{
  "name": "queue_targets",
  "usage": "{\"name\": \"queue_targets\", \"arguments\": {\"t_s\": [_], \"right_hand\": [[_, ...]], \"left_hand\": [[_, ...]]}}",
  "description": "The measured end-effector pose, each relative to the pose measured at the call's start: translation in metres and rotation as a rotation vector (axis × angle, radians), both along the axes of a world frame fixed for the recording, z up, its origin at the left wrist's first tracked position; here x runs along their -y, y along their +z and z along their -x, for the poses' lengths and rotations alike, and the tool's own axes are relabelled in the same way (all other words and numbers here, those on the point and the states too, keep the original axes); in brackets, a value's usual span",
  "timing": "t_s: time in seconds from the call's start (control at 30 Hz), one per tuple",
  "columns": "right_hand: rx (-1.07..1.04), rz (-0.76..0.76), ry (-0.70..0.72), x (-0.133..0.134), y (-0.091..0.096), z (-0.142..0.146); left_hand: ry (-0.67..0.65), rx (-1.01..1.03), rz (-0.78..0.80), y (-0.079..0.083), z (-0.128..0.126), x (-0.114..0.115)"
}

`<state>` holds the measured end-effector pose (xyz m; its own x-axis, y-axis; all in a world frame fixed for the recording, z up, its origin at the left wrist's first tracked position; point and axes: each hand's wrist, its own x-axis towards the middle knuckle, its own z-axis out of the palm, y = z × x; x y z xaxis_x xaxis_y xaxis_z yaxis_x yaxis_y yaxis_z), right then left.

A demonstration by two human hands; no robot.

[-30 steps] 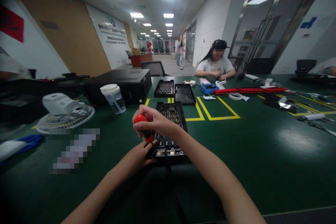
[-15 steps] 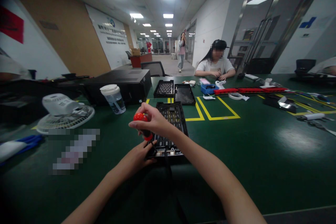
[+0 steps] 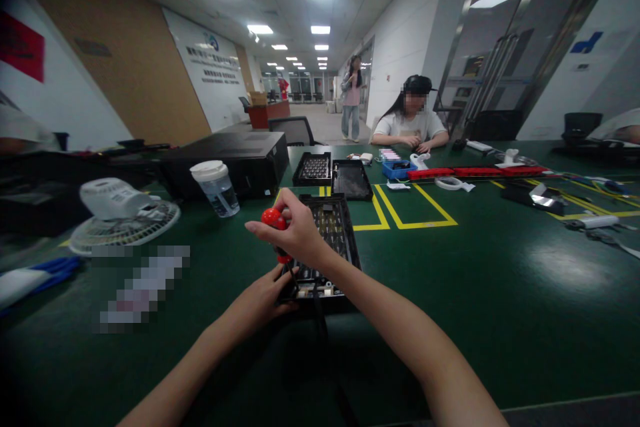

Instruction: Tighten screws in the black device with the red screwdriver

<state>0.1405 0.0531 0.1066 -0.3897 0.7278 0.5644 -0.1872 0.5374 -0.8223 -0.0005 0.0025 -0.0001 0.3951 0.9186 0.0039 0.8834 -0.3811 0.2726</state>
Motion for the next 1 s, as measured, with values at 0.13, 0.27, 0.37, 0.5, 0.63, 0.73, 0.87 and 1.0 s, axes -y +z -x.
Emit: {"name": "queue_targets", "arguments": {"t_s": [0.13,0.27,0.37,0.5,0.63,0.73,0.87,1.0], "right_hand": [[0.041,-0.073,-0.149,0.001,-0.001,0.001],[0.043,-0.115,-0.277,0.004,-0.003,0.003],[0.035,-0.145,-0.35,0.005,-0.004,0.004],[0.029,-0.194,-0.474,0.007,-0.007,0.006],[0.036,-0.236,-0.599,0.008,-0.009,0.007],[0.026,-0.248,-0.668,0.008,-0.01,0.008],[-0.009,-0.248,-0.679,0.007,-0.013,0.009],[0.017,-0.229,-0.664,0.008,-0.012,0.009]], "left_hand": [[-0.003,0.008,0.0,-0.001,0.001,0.0],[-0.013,0.025,-0.003,-0.002,0.002,-0.001],[-0.01,0.02,0.008,-0.002,0.002,-0.001],[-0.012,0.011,0.007,-0.003,0.002,-0.001],[-0.021,0.018,-0.007,-0.005,0.002,-0.002],[-0.027,0.019,-0.006,-0.007,0.003,-0.003],[-0.022,0.016,0.005,-0.005,0.003,-0.002],[-0.021,0.018,0.013,-0.002,0.002,-0.001]]}}
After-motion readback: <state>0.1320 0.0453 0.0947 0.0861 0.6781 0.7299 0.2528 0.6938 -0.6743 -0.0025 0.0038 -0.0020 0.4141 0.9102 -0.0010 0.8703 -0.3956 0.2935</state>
